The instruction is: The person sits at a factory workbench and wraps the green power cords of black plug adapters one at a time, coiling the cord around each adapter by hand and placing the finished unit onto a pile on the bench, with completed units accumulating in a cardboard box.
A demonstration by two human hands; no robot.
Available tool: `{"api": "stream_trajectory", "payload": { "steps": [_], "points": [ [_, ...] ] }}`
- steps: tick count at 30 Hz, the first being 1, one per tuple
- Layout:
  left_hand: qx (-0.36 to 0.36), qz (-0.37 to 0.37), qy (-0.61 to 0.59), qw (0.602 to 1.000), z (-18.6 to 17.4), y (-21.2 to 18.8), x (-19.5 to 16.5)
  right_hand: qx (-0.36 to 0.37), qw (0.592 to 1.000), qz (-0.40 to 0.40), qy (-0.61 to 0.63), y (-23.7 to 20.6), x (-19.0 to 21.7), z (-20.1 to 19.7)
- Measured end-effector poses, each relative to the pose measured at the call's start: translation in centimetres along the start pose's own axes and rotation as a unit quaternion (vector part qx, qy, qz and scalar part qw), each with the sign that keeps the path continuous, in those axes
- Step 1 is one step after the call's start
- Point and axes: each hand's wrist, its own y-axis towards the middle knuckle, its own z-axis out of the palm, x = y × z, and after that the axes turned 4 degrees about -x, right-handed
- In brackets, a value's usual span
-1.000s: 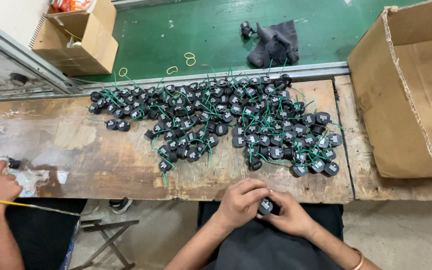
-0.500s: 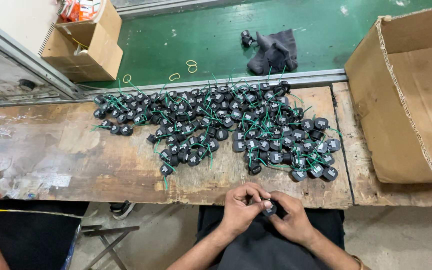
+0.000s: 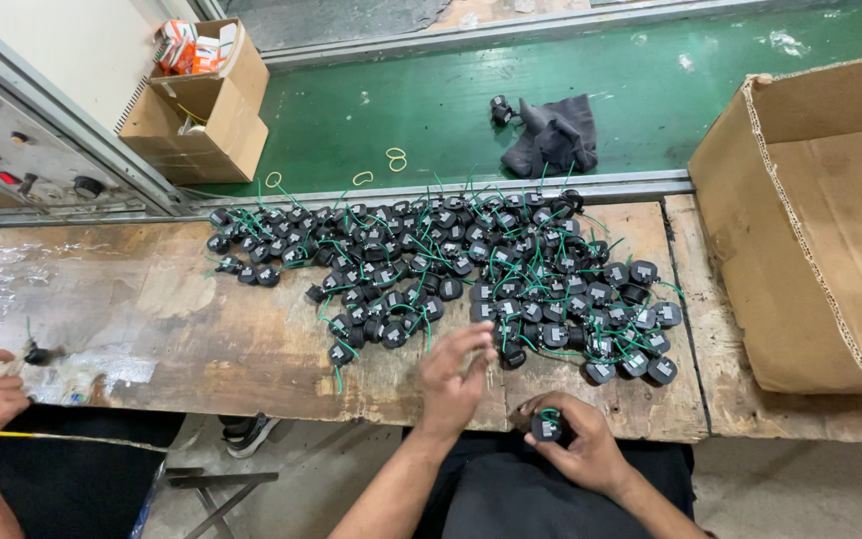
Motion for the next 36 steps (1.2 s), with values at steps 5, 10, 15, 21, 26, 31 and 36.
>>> {"api": "stream_trajectory", "payload": {
  "steps": [5,10,15,21,26,31,36],
  "points": [
    [0.136,0.053,0.270,0.952,0.7,1.1,2.0,0.062,0.987,-0.128,-0.068,1.1,2.0,0.0],
    [0.153,0.069,0.284,0.944,0.8,0.8,1.8,0.043,0.992,-0.106,-0.055,0.7,1.9,-0.2],
    [0.078,-0.029,0.225,0.971,-0.3,-1.2,1.9,-0.032,0.991,-0.120,-0.040,0.1,1.0,-0.1],
    [-0.021,-0.156,-0.112,0.981,-1.6,-2.8,0.5,-0.071,0.997,0.035,-0.001,0.1,0.4,0.5],
    [0.117,0.010,-0.104,0.988,0.1,-2.2,-2.2,0.016,0.998,0.050,0.020,0.7,-1.0,0.7],
    [0.134,0.094,-0.057,0.985,0.9,-1.3,-3.9,0.037,0.999,0.019,-0.016,0.9,-1.5,0.5],
    [0.168,0.121,-0.068,0.976,-1.1,-1.3,-4.0,0.053,0.998,-0.033,-0.016,1.3,-0.2,0.0]
  ]
}}
